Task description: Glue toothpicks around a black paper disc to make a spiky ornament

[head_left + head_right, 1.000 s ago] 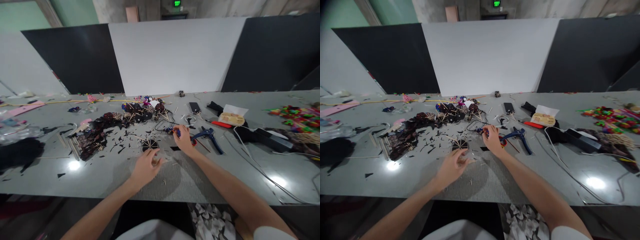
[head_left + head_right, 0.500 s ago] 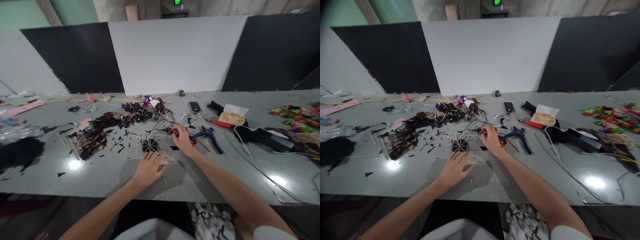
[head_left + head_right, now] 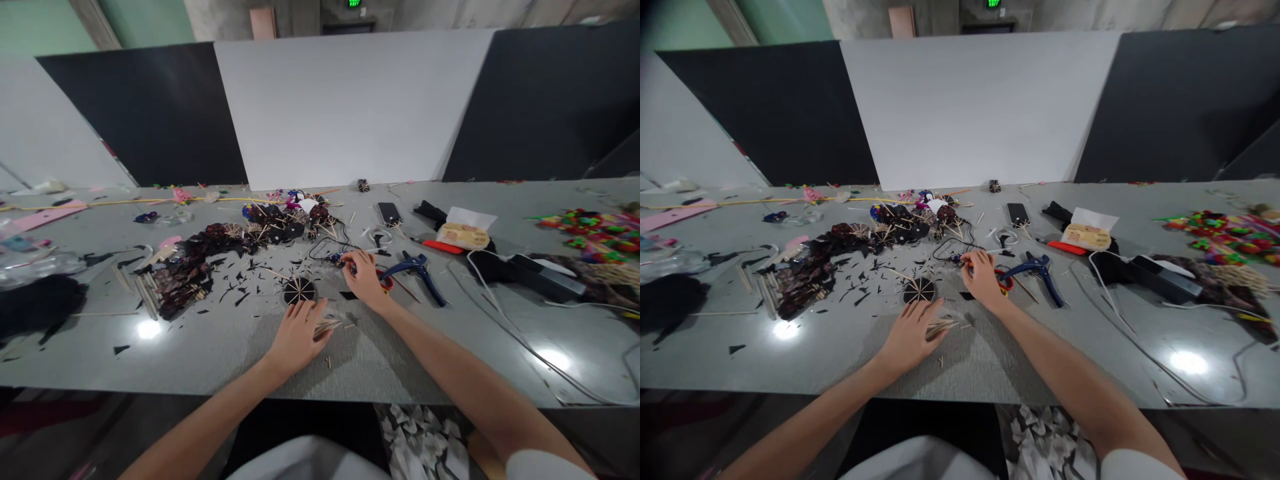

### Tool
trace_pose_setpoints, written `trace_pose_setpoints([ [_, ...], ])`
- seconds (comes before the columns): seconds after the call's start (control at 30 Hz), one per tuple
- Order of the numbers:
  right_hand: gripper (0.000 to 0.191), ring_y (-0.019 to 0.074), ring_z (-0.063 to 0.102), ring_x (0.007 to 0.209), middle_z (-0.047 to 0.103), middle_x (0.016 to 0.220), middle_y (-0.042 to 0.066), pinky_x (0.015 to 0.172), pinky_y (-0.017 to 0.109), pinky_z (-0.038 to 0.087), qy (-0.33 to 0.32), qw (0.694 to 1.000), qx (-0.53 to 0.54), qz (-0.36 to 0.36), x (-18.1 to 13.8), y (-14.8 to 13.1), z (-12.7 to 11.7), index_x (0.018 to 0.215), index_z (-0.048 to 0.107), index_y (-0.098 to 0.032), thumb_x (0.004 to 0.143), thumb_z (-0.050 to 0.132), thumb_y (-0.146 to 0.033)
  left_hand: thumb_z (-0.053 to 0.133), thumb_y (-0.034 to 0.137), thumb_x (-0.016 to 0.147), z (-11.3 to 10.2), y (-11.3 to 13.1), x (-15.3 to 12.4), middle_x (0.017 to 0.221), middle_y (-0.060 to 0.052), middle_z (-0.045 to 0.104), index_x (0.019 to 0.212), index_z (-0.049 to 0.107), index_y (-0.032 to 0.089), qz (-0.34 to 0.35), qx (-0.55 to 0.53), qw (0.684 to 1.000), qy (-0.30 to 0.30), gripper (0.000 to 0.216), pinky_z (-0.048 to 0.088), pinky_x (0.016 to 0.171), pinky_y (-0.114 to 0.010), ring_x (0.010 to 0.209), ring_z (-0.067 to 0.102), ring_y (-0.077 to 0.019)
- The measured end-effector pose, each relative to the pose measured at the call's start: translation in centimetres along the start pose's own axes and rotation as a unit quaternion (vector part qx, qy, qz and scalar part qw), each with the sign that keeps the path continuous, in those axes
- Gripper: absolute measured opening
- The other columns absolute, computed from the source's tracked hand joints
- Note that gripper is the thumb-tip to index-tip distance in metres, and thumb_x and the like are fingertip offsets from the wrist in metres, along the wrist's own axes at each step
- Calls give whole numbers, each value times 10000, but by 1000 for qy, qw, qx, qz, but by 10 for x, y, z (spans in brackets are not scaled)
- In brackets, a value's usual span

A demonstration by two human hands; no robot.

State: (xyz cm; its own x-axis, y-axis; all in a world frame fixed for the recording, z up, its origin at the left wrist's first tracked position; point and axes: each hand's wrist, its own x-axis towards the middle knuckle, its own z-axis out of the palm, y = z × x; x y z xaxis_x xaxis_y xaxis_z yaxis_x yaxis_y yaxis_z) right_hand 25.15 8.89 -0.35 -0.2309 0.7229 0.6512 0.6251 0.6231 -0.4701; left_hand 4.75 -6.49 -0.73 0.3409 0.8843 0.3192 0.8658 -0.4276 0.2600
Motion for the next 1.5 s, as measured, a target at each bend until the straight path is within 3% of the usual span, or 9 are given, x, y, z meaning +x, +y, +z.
trace_pose_setpoints([
  [0.3, 197, 295, 604, 1031, 708, 1002, 72, 968, 458, 365, -9, 1000, -2, 4, 0, -1, -1, 997, 626, -231, 880, 517, -116, 645, 513, 957, -1, -5, 1, 1311, -121, 592, 1609, 279, 322, 6, -3, 1000, 8, 772, 458, 1072, -493, 1234, 574, -328],
  [0.53, 187, 297, 604, 1037, 707, 998, 69, 960, 459, 369, -12, 1000, -8, -1, -1, -2, -2, 995, 606, -240, 898, 507, -115, 546, 468, 1018, -22, 2, 12, 1326, -135, 608, 1615, 279, 272, 86, 66, 993, -39, 683, 426, 1080, -495, 1231, 576, -335],
  [0.77, 187, 300, 599, 1039, 705, 999, 73, 961, 458, 370, -21, 1000, -13, 0, 0, -2, -3, 993, 607, -239, 895, 502, -118, 528, 474, 1018, -21, 4, 17, 1295, -135, 618, 1593, 324, 265, 80, 76, 993, -34, 645, 448, 1043, -465, 1218, 586, -332],
  [1.13, 182, 282, 599, 1017, 703, 990, 66, 954, 430, 353, -11, 1000, -6, -13, -1, -2, -1, 975, 606, -223, 880, 512, -100, 518, 398, 1028, -45, 6, 27, 1290, -148, 631, 1597, 312, 192, 169, 132, 972, -100, 639, 412, 1036, -430, 1206, 577, -312],
  [1.5, 166, 281, 599, 989, 707, 976, 64, 919, 425, 349, -5, 999, -10, -31, -1, 2, 2, 955, 594, -222, 879, 525, -92, 515, 322, 1047, -43, -6, 22, 1225, -114, 642, 1448, 478, 218, 115, 113, 984, -72, 416, 500, 921, -399, 1112, 613, -277],
])
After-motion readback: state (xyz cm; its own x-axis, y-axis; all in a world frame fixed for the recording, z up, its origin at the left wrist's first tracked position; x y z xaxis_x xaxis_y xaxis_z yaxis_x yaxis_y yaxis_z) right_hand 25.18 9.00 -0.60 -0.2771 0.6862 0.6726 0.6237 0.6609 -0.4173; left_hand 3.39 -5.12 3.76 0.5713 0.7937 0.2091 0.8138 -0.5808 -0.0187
